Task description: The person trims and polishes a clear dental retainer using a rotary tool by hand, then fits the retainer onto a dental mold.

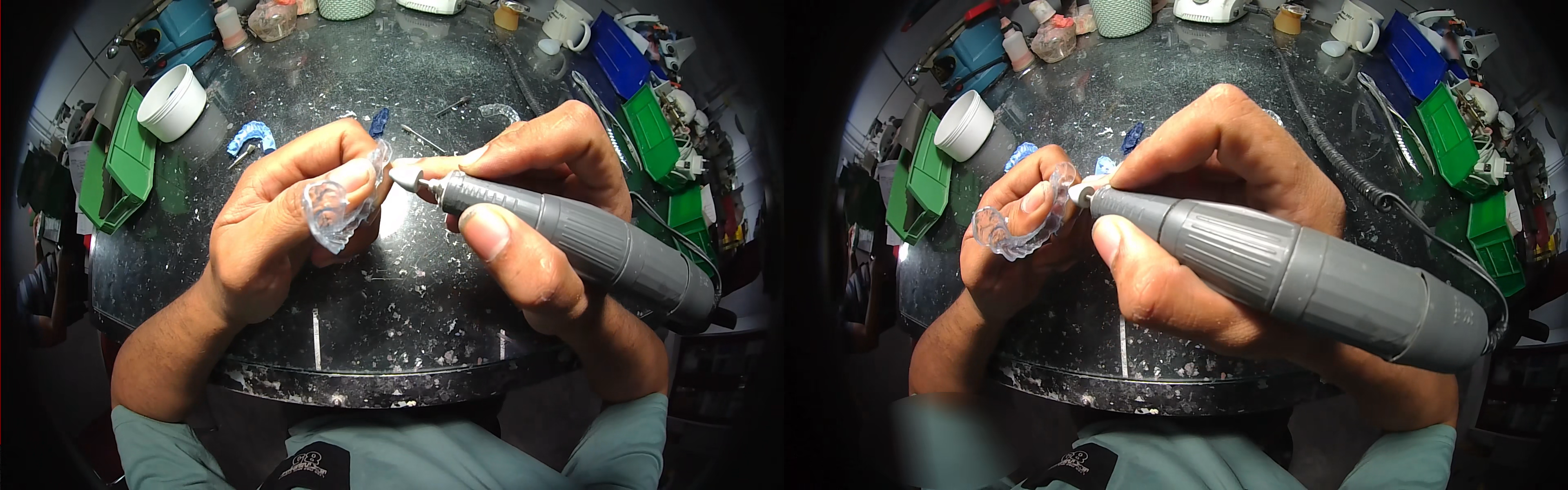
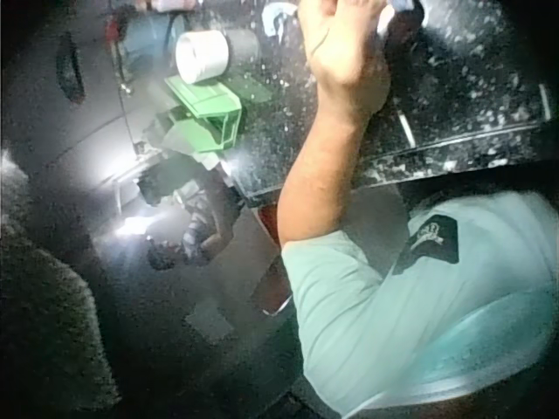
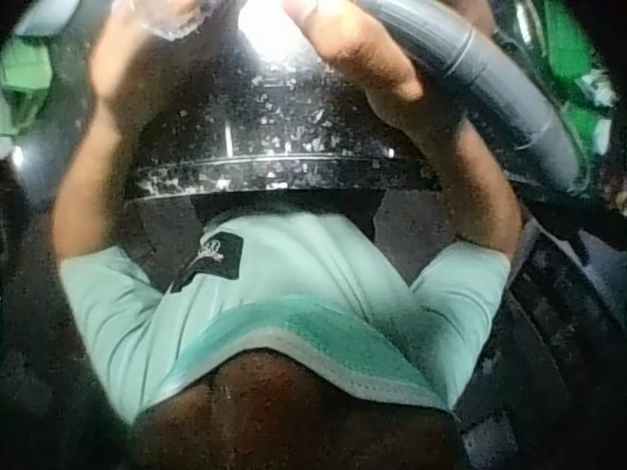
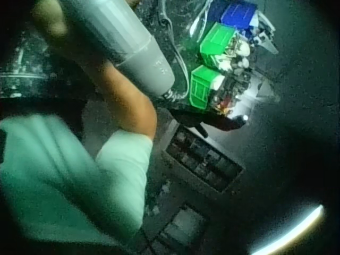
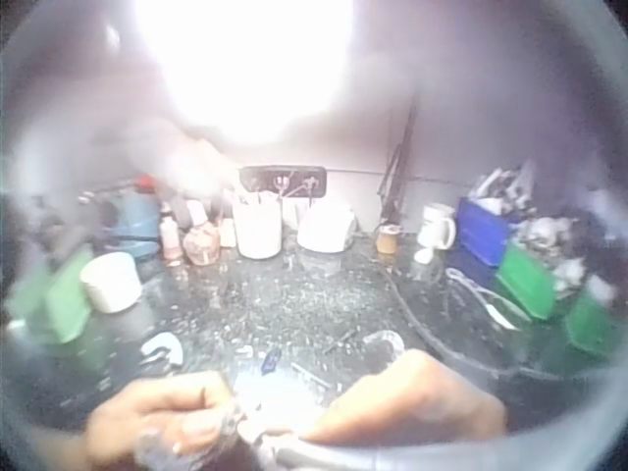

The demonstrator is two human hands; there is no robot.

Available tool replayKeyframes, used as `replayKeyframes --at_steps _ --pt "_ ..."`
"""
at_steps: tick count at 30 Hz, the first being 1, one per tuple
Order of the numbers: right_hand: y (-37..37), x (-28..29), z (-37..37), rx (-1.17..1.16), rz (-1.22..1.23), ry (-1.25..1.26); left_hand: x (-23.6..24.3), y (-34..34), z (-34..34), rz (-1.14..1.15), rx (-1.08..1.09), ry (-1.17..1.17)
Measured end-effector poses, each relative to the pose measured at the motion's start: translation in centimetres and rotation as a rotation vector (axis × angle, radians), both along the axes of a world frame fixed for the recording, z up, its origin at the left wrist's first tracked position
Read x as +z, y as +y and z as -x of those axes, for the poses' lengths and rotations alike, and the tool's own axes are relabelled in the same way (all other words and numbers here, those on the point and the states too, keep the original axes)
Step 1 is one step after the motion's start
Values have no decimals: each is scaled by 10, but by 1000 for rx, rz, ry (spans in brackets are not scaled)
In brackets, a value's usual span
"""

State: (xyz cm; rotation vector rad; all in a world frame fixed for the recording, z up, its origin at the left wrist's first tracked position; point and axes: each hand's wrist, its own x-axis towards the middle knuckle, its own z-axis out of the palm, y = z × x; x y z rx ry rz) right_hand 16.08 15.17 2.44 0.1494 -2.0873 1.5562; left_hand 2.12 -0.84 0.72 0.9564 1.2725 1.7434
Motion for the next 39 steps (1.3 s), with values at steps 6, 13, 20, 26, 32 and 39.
replayKeyframes --at_steps 6,13,20,26,32,39 --pt "-1 -3 0 -42 -67 -18 4 -1 4 78 -40 28" --pt "-5 -3 1 -57 -21 -26 3 -1 3 65 -12 30" --pt "-5 -3 2 -58 -49 -28 1 -1 4 58 -10 29" --pt "-4 -5 3 -30 0 5 4 -2 3 69 -18 -14" --pt "-2 -5 4 -14 -41 7 2 -6 9 95 -63 19" --pt "-3 -3 3 -2 -55 -11 4 -3 2 85 -18 -15"
